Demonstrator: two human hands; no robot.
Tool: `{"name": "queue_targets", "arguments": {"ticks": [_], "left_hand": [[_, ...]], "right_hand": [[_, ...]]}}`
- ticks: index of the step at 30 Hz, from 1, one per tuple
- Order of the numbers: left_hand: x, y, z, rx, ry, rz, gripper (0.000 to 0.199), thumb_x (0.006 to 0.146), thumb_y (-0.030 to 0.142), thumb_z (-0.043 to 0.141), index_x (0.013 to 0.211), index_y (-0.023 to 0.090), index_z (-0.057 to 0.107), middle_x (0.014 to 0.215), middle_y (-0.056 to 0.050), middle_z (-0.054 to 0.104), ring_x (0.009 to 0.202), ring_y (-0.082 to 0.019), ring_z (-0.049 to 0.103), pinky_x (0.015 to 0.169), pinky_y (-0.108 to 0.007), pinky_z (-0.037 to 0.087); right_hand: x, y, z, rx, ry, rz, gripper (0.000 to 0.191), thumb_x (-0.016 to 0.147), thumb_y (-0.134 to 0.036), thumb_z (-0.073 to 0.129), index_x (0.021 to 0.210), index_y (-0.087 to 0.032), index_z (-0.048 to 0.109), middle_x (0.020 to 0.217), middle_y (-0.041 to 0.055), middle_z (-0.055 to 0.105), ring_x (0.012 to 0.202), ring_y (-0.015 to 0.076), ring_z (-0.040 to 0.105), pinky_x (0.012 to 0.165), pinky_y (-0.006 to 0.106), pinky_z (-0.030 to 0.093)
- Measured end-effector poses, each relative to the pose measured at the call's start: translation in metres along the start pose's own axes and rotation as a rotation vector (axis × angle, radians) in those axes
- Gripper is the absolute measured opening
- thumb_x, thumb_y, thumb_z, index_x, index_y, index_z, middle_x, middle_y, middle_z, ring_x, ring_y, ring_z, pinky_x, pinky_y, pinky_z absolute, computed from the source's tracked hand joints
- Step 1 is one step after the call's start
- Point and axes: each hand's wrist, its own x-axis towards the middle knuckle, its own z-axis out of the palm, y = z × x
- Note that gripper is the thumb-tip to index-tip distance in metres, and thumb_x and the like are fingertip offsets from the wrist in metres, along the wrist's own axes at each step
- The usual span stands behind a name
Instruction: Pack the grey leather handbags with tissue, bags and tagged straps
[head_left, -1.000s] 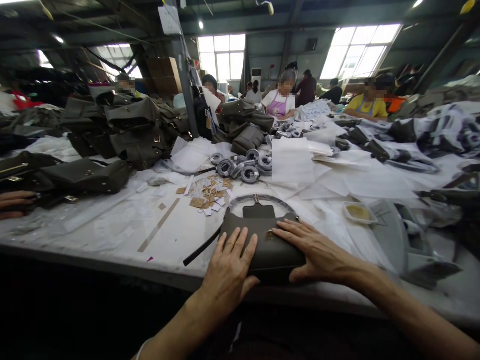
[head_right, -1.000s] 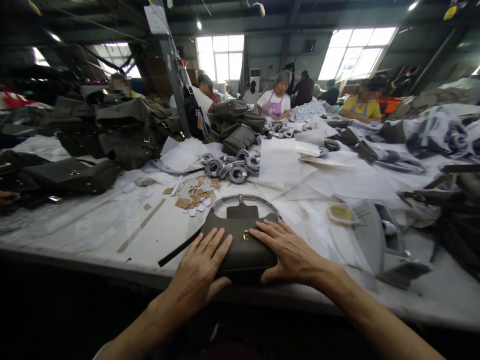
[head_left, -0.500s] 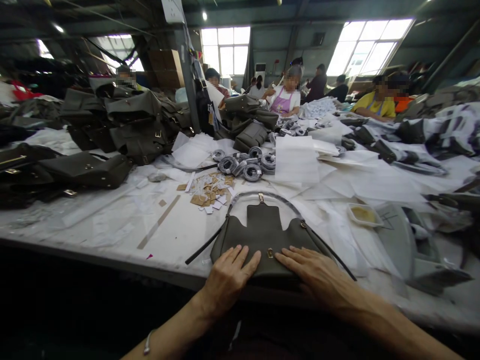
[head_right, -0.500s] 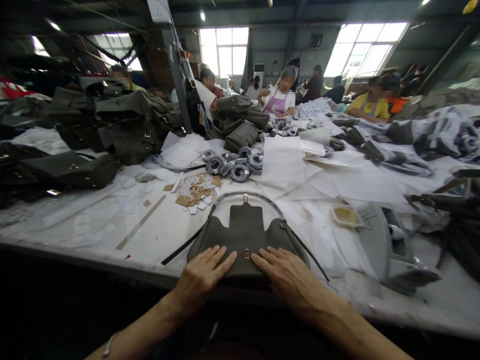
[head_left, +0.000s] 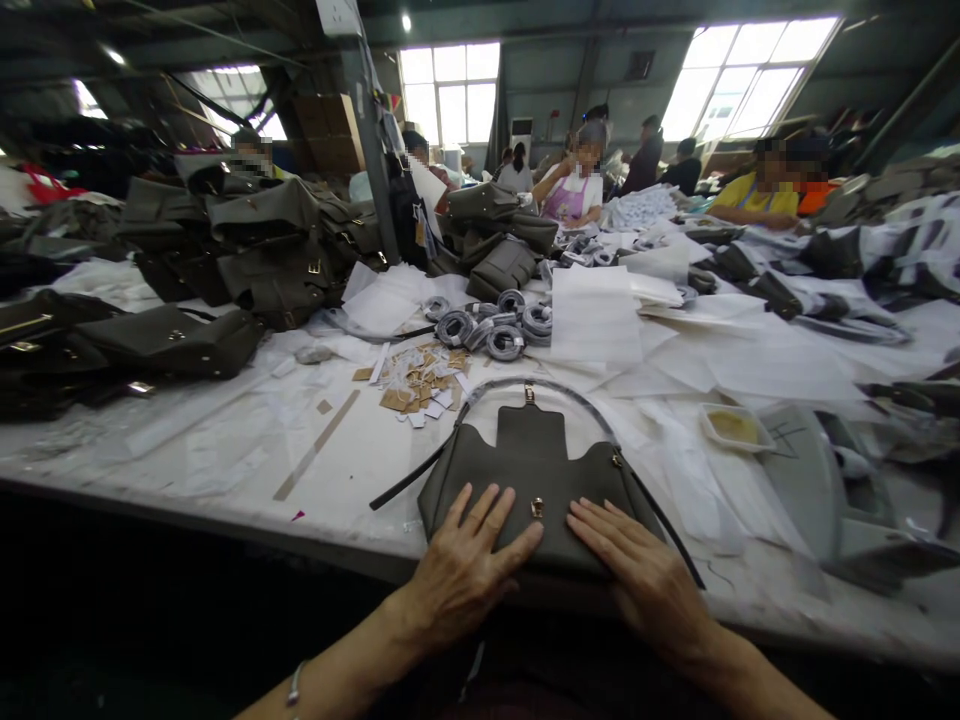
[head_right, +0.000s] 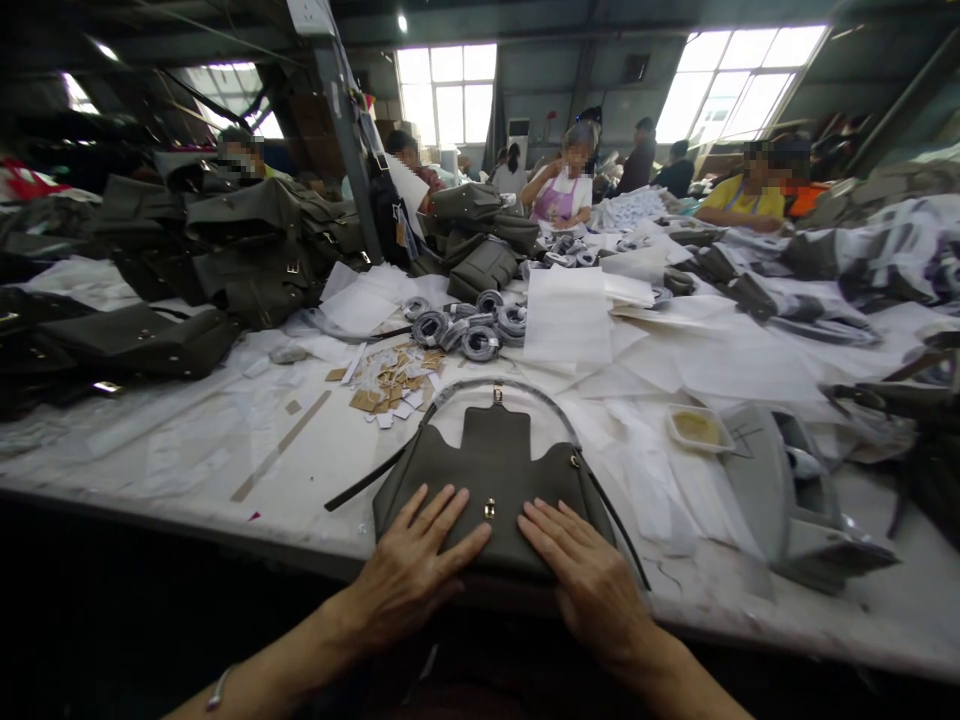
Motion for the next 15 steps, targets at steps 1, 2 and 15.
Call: {"name": "queue_targets", "arguments": {"ticks": [1,2,15], "left_hand": [[0.002,0.005,0.002,-0.014,0.004,0.008,0.071,0.091,0.042,0.058,0.152,0.034,0.023,0.153,-0.014,0.037,0.141,-0.033,0.034,0.111,-0.058,0.031],[0.003,0.010,0.004,-0.021,0.013,0.008,0.073,0.090,0.045,0.059,0.152,0.035,0.022,0.154,-0.014,0.036,0.142,-0.034,0.033,0.111,-0.061,0.030],[0.008,0.015,0.016,-0.035,0.051,-0.041,0.064,0.096,0.047,0.045,0.153,0.037,0.018,0.152,-0.012,0.039,0.138,-0.033,0.039,0.108,-0.059,0.037]], "right_hand": [[0.006,-0.002,-0.007,0.040,-0.055,0.039,0.055,0.085,-0.016,0.052,0.139,-0.025,0.054,0.141,0.0067,0.055,0.131,0.0286,0.050,0.113,0.051,0.037],[0.014,-0.005,-0.016,0.088,-0.118,0.090,0.051,0.085,-0.023,0.058,0.136,-0.026,0.057,0.137,0.0074,0.059,0.128,0.0295,0.053,0.111,0.050,0.040],[0.134,-0.015,-0.023,0.111,-0.511,-0.051,0.022,0.084,-0.013,0.052,0.083,-0.020,0.072,0.078,0.0043,0.072,0.072,0.0177,0.067,0.066,0.024,0.045]]}}
